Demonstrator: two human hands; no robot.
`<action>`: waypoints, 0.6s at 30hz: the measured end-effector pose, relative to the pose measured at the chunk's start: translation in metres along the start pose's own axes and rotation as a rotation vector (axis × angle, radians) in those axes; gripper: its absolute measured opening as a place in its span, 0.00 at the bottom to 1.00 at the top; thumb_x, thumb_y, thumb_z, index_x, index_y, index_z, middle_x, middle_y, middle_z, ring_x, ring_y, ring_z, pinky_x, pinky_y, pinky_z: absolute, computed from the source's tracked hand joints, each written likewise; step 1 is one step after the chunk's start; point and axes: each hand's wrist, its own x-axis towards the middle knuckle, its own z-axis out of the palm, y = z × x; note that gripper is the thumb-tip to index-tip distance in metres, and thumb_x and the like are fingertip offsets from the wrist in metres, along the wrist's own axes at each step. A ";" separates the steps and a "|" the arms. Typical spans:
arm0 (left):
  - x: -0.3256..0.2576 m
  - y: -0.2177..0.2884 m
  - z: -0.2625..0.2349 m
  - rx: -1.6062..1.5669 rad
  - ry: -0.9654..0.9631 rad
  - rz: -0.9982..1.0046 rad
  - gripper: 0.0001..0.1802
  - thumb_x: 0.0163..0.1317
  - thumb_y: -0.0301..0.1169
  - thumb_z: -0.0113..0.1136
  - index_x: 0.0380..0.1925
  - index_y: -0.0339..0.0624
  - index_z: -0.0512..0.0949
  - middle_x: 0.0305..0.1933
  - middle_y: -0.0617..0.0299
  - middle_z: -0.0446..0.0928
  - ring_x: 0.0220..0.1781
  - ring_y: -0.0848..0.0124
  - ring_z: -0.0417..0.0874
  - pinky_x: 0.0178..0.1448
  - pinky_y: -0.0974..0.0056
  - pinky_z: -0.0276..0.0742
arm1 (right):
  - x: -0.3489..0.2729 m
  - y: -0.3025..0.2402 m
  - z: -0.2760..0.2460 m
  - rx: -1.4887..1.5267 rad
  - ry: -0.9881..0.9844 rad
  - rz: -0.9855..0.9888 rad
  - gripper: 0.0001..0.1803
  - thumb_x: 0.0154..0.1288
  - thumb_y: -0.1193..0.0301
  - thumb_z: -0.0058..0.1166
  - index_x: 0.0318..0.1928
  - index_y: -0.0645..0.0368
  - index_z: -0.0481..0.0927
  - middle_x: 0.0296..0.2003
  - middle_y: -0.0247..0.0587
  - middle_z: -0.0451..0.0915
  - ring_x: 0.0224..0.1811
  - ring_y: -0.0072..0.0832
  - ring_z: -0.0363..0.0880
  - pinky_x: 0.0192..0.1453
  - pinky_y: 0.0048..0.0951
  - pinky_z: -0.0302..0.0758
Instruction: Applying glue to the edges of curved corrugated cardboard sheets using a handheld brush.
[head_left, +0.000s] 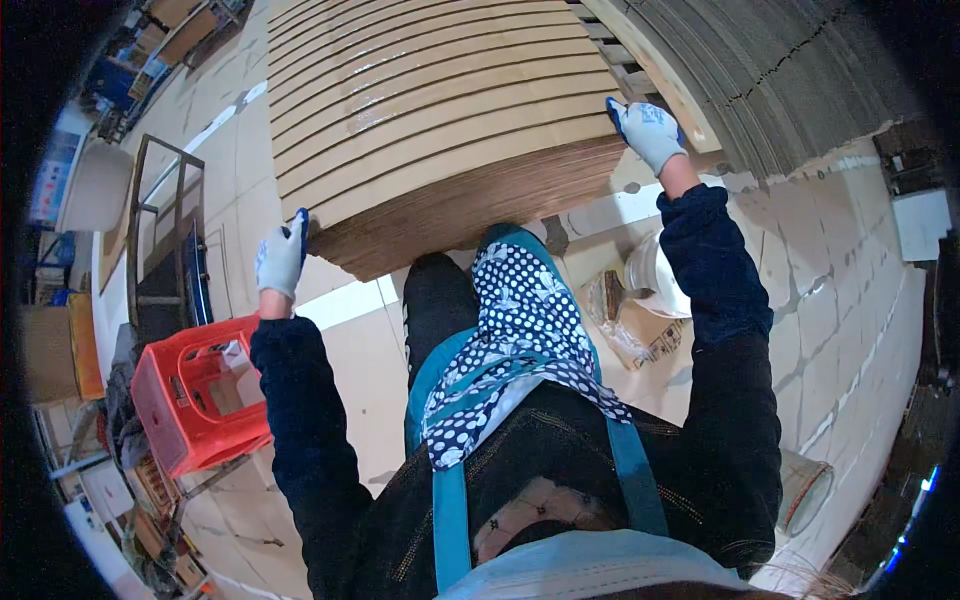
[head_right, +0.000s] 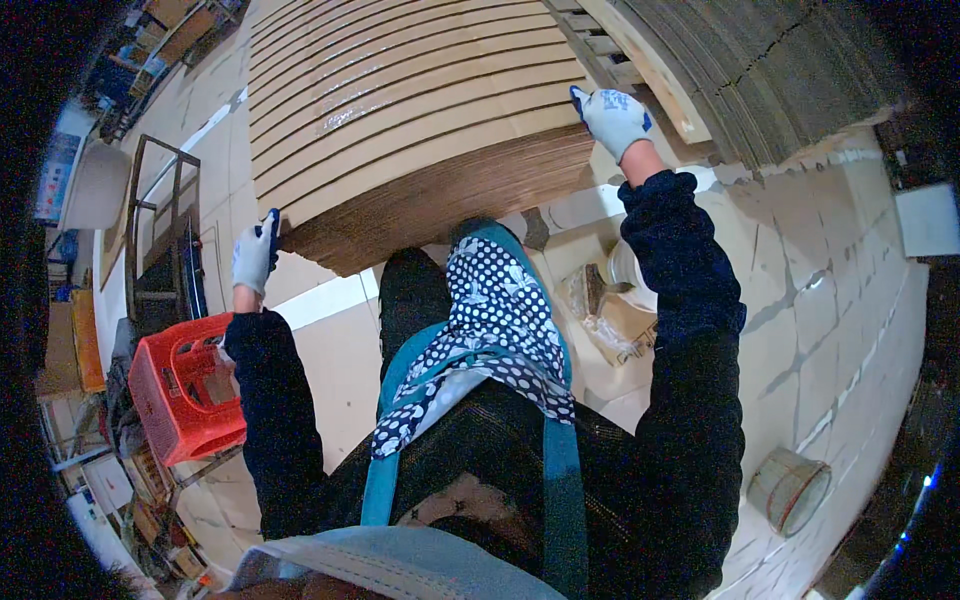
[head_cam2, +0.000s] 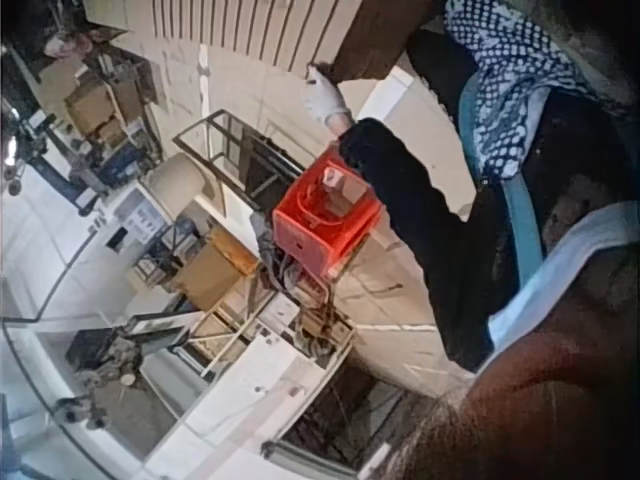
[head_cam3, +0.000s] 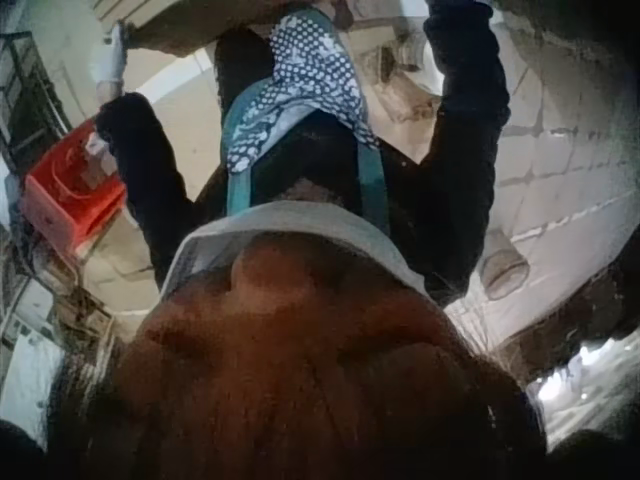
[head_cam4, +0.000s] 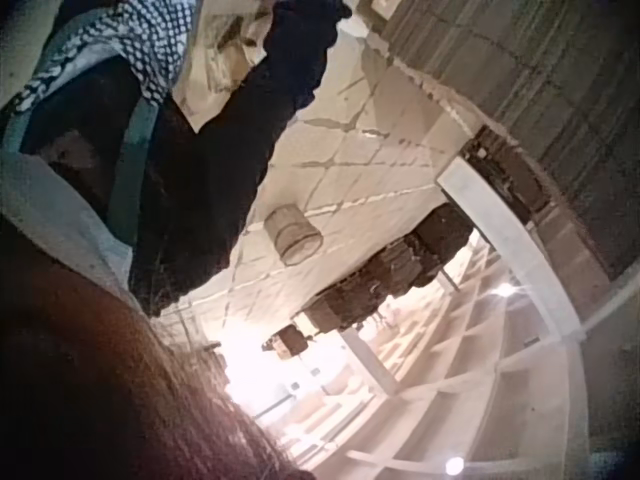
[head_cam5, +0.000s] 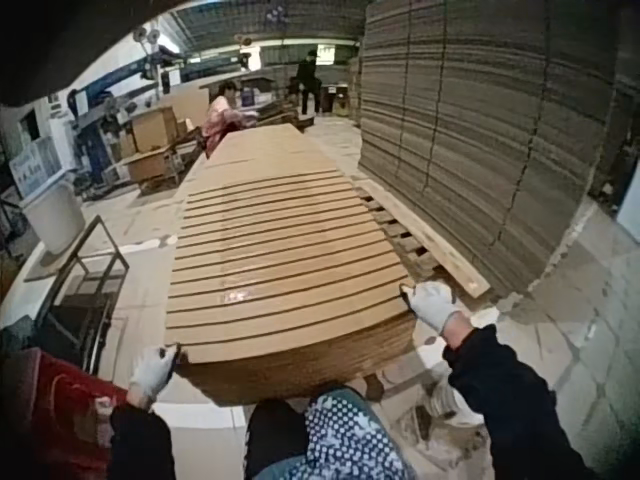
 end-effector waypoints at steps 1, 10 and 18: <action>-0.001 0.005 -0.008 0.000 0.001 0.002 0.22 0.59 0.49 0.53 0.39 0.41 0.77 0.21 0.60 0.73 0.15 0.74 0.75 0.15 0.66 0.68 | 0.001 -0.003 -0.013 -0.041 0.018 -0.056 0.33 0.66 0.48 0.32 0.25 0.64 0.80 0.26 0.56 0.79 0.30 0.46 0.79 0.35 0.40 0.74; -0.003 0.008 0.007 -1.349 0.160 0.087 0.15 0.66 0.37 0.45 0.37 0.36 0.74 0.35 0.56 0.77 0.35 0.70 0.80 0.38 0.68 0.76 | 0.017 0.000 0.014 1.145 0.537 0.214 0.20 0.67 0.58 0.38 0.34 0.60 0.79 0.25 0.51 0.79 0.28 0.49 0.77 0.34 0.37 0.73; 0.047 -0.010 0.063 -0.753 0.622 0.038 0.15 0.65 0.40 0.43 0.29 0.42 0.75 0.27 0.57 0.78 0.31 0.64 0.79 0.33 0.61 0.70 | 0.029 -0.012 0.056 0.347 0.356 0.478 0.25 0.65 0.52 0.36 0.27 0.58 0.80 0.30 0.55 0.79 0.35 0.45 0.78 0.39 0.40 0.72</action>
